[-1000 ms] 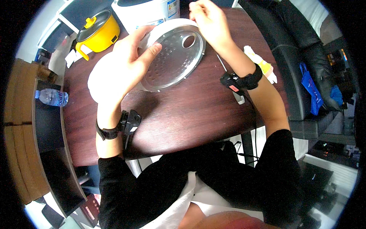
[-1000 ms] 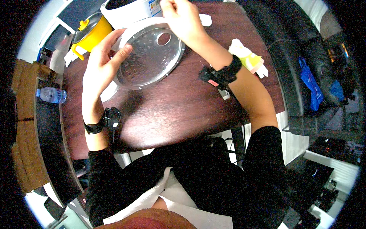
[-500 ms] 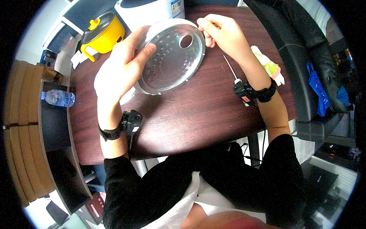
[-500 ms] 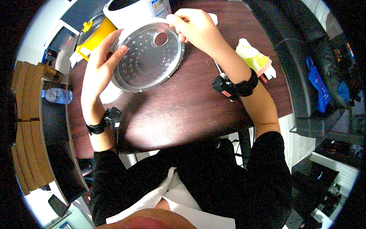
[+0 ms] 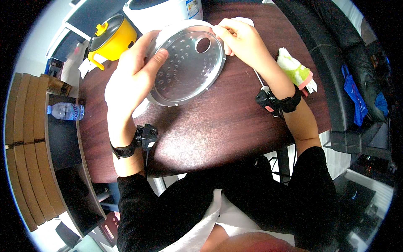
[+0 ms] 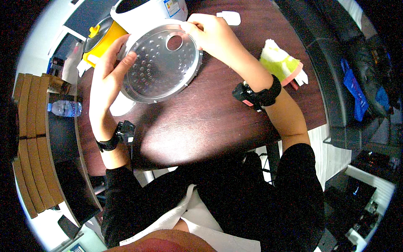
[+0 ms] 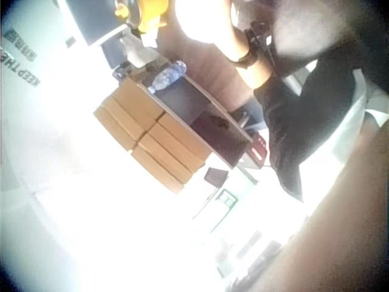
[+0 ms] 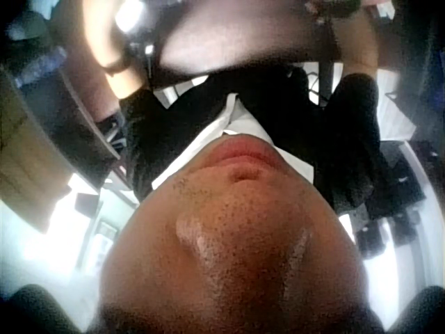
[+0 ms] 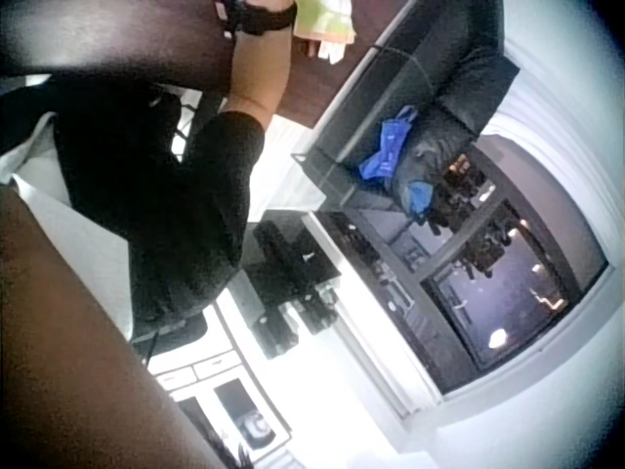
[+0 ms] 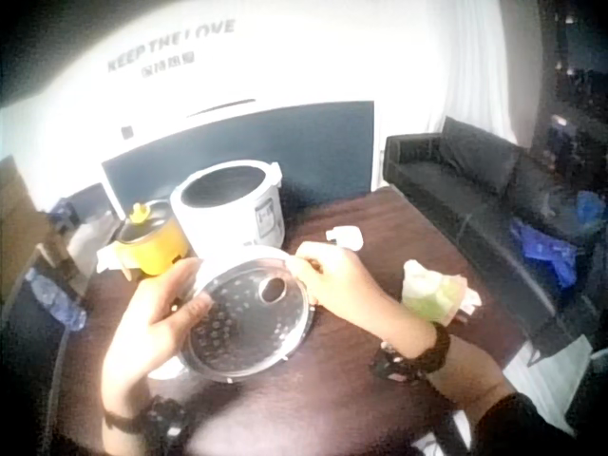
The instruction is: The person disassembles a white plastic lid, wipes a perforated metal tray with a cloth, and then reassembles the lid by inserting small fasteners into the tray's rim. The person handles the lid, tray, cloth, and fasteners on a wooden table.
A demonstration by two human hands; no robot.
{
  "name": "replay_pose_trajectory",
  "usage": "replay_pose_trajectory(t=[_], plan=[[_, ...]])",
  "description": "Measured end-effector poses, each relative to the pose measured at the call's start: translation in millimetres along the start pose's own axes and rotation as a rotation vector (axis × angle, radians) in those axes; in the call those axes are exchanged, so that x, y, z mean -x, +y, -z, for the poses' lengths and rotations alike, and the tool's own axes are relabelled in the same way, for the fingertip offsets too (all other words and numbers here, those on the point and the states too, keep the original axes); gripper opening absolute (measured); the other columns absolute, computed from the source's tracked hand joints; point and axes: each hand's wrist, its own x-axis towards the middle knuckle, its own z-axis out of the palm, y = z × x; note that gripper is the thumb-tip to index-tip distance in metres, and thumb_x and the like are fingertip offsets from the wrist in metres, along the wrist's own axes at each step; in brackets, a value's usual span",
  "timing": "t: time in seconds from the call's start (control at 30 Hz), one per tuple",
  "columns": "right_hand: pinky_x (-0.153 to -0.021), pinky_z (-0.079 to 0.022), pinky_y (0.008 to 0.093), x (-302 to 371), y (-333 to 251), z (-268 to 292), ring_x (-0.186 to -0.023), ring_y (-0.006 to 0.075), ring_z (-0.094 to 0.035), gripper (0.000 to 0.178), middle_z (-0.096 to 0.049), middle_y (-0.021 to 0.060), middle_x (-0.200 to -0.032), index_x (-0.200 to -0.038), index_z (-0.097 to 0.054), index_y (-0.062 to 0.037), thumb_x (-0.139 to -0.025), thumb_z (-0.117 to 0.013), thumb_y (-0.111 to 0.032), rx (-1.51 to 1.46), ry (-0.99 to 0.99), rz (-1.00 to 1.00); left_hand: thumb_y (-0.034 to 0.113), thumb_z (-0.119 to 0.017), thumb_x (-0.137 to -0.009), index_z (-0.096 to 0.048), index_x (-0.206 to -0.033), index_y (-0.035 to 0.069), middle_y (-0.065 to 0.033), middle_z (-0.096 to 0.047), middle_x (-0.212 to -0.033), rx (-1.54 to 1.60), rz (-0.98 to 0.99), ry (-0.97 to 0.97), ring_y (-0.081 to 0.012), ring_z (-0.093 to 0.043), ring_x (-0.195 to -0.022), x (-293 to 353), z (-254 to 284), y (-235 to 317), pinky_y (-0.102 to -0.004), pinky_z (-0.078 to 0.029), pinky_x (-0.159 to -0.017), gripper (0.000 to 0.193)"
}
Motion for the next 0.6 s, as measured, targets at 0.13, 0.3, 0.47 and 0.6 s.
replay_pose_trajectory(t=[0.13, 0.3, 0.47, 0.6], plan=[[-0.059, -0.046, 0.0232, -2.4, 5.1, -3.7, -0.062, 0.0094, -0.056, 0.025, -0.056, 0.0, -0.068, -0.085, -0.061, -0.0007, -0.095, -0.054, -0.023, 0.231, 0.15, 0.196, 0.027, -0.064, -0.086, -0.058, -0.122, 0.013, -0.013, -0.062, -0.099, -0.013, -0.032, 0.028, -0.0211, -0.059, -0.089, -0.1, -1.5, -1.5, -0.0307, -0.046, -0.082, 0.039], [-0.078, -0.045, 0.0247, -11.2, 26.5, 3.1, -0.083, 0.0106, -0.057, 0.025, -0.06, 0.0021, -0.087, -0.094, -0.06, -0.0029, -0.098, -0.05, -0.026, -0.147, 0.151, 0.067, 0.023, -0.063, -0.088, -0.057, -0.122, 0.008, -0.0129, -0.062, -0.101, 0.106, 0.013, -0.03, -0.0171, -0.058, -0.095, -0.5, 2.5, 10.1, -0.0295, -0.045, -0.084, 0.038], [-0.068, -0.043, 0.0195, -11.4, 38.9, 9.0, -0.077, 0.0053, -0.054, 0.026, -0.059, -0.0011, -0.082, -0.09, -0.058, -0.0043, -0.099, -0.048, -0.026, -0.46, 0.383, -0.009, 0.017, -0.06, -0.09, -0.048, -0.127, -0.003, -0.0093, -0.061, -0.109, 0.554, 0.0, -0.056, -0.0119, -0.055, -0.102, -4.8, -3.6, 21.9, -0.0266, -0.042, -0.089, 0.042], [-0.058, -0.04, 0.0191, -8.5, 27.3, 19.3, -0.066, 0.0049, -0.051, 0.021, -0.055, 0.0008, -0.073, -0.088, -0.059, -0.0022, -0.096, -0.053, -0.02, -0.257, 0.564, 0.082, 0.013, -0.058, -0.091, -0.051, -0.119, -0.002, -0.0059, -0.061, -0.104, 0.615, -0.03, -0.094, -0.0106, -0.055, -0.097, -4.6, -10.9, 26.7, -0.024, -0.041, -0.087, 0.032]])
